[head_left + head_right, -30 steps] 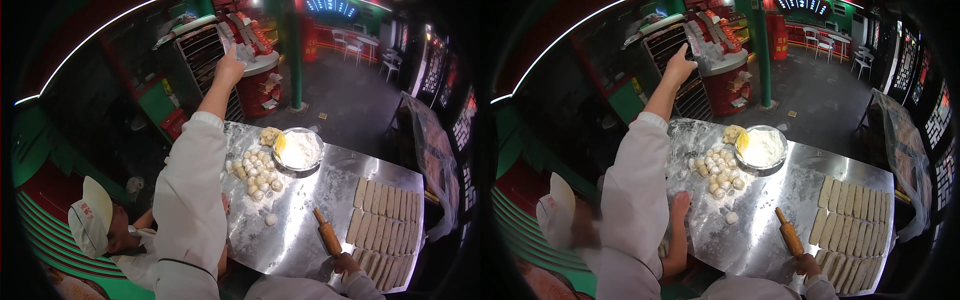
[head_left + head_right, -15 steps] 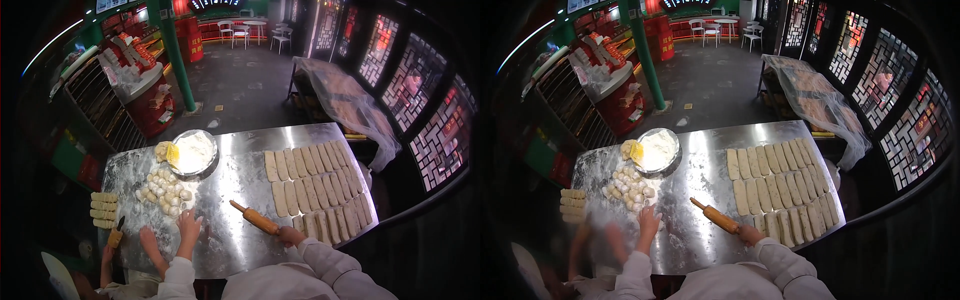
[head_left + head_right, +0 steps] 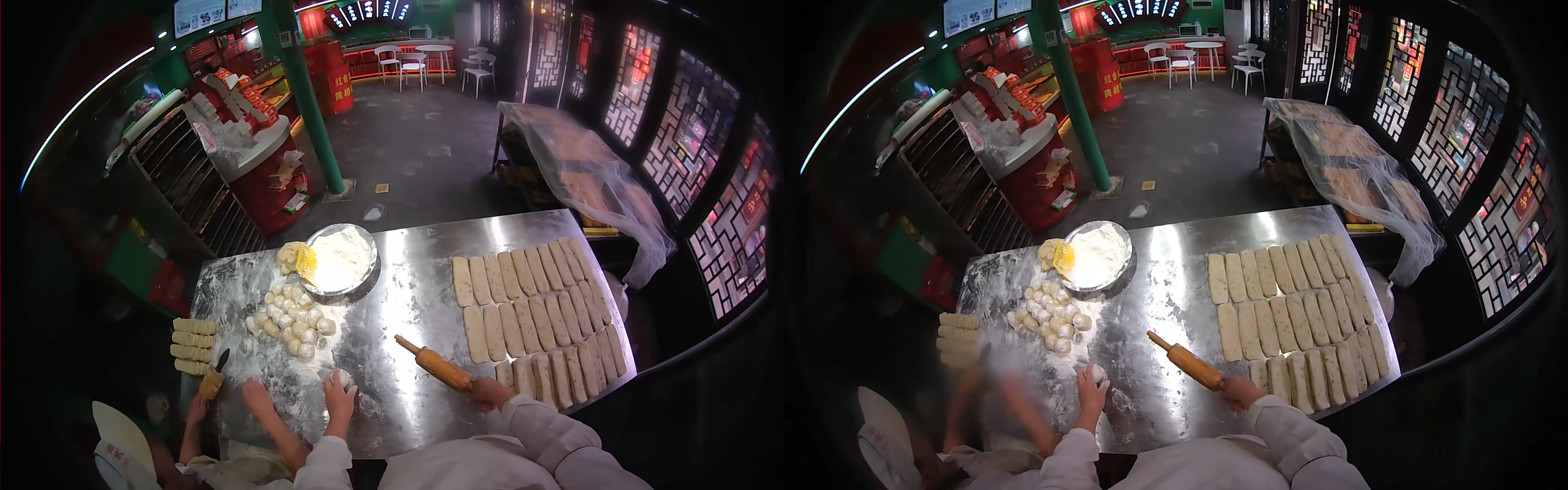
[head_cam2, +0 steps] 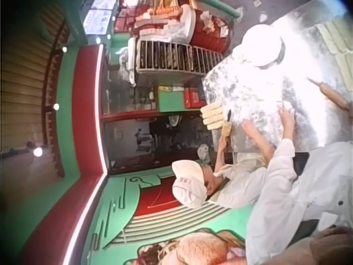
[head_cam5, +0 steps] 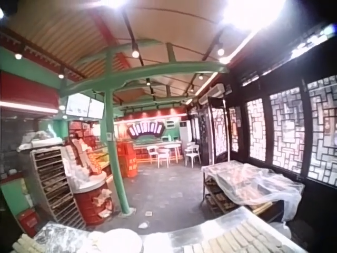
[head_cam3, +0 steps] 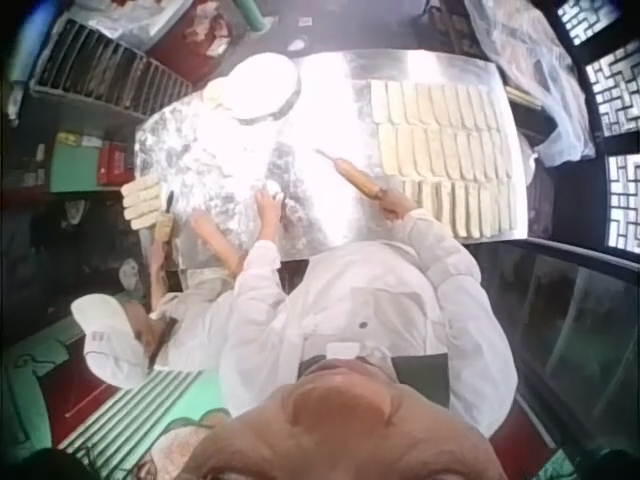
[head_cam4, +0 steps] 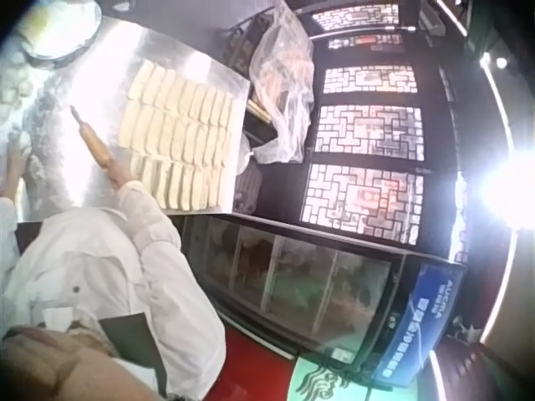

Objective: Rolling out small portions of dough into flat circles using a wooden rolling pin.

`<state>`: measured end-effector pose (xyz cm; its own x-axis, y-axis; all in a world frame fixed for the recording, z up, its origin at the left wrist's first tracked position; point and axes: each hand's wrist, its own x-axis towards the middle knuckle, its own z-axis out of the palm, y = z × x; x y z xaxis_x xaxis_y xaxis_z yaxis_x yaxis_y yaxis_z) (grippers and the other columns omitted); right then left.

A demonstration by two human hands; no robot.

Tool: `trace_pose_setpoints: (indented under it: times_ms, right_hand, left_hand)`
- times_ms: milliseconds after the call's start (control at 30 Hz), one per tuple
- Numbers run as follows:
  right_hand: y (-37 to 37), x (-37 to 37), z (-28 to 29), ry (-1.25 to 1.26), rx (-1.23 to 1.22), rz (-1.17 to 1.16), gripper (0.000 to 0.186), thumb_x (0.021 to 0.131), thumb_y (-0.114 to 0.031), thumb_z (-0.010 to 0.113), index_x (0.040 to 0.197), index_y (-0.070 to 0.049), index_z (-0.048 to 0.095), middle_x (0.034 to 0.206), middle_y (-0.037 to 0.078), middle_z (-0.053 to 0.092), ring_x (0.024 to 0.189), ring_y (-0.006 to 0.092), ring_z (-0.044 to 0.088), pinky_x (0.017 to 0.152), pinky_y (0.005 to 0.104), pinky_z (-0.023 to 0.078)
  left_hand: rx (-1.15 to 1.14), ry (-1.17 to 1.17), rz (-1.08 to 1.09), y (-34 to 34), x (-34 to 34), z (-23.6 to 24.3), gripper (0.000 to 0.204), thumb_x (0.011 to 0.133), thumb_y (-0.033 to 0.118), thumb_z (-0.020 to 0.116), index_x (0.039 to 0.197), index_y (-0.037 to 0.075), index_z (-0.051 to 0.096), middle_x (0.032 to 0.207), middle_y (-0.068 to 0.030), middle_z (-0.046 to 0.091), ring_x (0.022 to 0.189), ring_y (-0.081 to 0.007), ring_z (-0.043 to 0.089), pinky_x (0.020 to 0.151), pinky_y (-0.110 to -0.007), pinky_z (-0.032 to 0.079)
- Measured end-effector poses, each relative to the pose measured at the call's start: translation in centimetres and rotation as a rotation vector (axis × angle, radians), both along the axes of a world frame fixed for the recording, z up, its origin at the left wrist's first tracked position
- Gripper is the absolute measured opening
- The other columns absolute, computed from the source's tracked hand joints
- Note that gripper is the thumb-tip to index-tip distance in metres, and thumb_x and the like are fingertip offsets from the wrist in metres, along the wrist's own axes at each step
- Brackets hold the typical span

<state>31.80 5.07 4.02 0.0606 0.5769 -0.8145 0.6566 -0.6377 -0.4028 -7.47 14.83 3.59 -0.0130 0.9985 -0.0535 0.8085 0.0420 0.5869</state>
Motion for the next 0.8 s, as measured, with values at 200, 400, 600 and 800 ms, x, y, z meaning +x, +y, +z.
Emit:
trace_pose_setpoints:
  times_ms: [200, 400, 600, 800]
  right_hand:
    - [-0.1, -0.2, -0.6, 0.015, 0.076, -0.035, 0.018, 0.084, -0.016, 0.061, 0.086, 0.001, 0.065, 0.057, 0.013, 0.062, 0.047, 0.026, 0.064, 0.041, 0.0389, 0.051]
    - [0.3, 0.2, -1.4, 0.025, 0.086, -0.01, 0.018, 0.082, -0.017, 0.066, 0.081, 0.001, 0.065, 0.058, 0.013, 0.062, 0.047, 0.0254, 0.063, 0.042, 0.0397, 0.049]
    - [-0.4, -0.6, 1.0, 0.042, 0.052, -0.036, 0.026, 0.081, -0.021, 0.069, 0.09, 0.004, 0.065, 0.062, 0.012, 0.063, 0.05, 0.0231, 0.065, 0.045, 0.0367, 0.054]
    - [-0.2, -1.0, -0.3, 0.01, -0.035, -0.025, 0.029, 0.081, -0.023, 0.072, 0.08, 0.004, 0.065, 0.062, 0.013, 0.065, 0.051, 0.0241, 0.066, 0.044, 0.037, 0.054]
  left_hand:
    - [0.181, -0.033, -0.103, 0.4, 1.0, -1.6, 0.041, 0.075, 0.002, 0.07, 0.115, 0.007, 0.059, 0.116, -0.0175, 0.052, 0.111, -0.0379, 0.05, 0.097, -0.046, 0.042]
    - [0.139, -0.065, -0.266, -6.0, 4.8, -0.2, 0.047, 0.071, 0.005, 0.076, 0.115, 0.007, 0.059, 0.114, -0.0158, 0.052, 0.109, -0.0369, 0.052, 0.095, -0.045, 0.044]
    - [0.037, -0.043, -0.115, -8.1, 5.9, 0.4, 0.067, 0.071, 0.018, 0.081, 0.128, 0.004, 0.049, 0.118, -0.0183, 0.05, 0.11, -0.0377, 0.052, 0.093, -0.044, 0.046]
    - [0.092, 0.069, -0.188, -6.6, 5.9, -1.0, 0.049, 0.072, 0.02, 0.079, 0.112, 0.005, 0.055, 0.108, -0.0168, 0.051, 0.103, -0.0364, 0.054, 0.087, -0.043, 0.048]
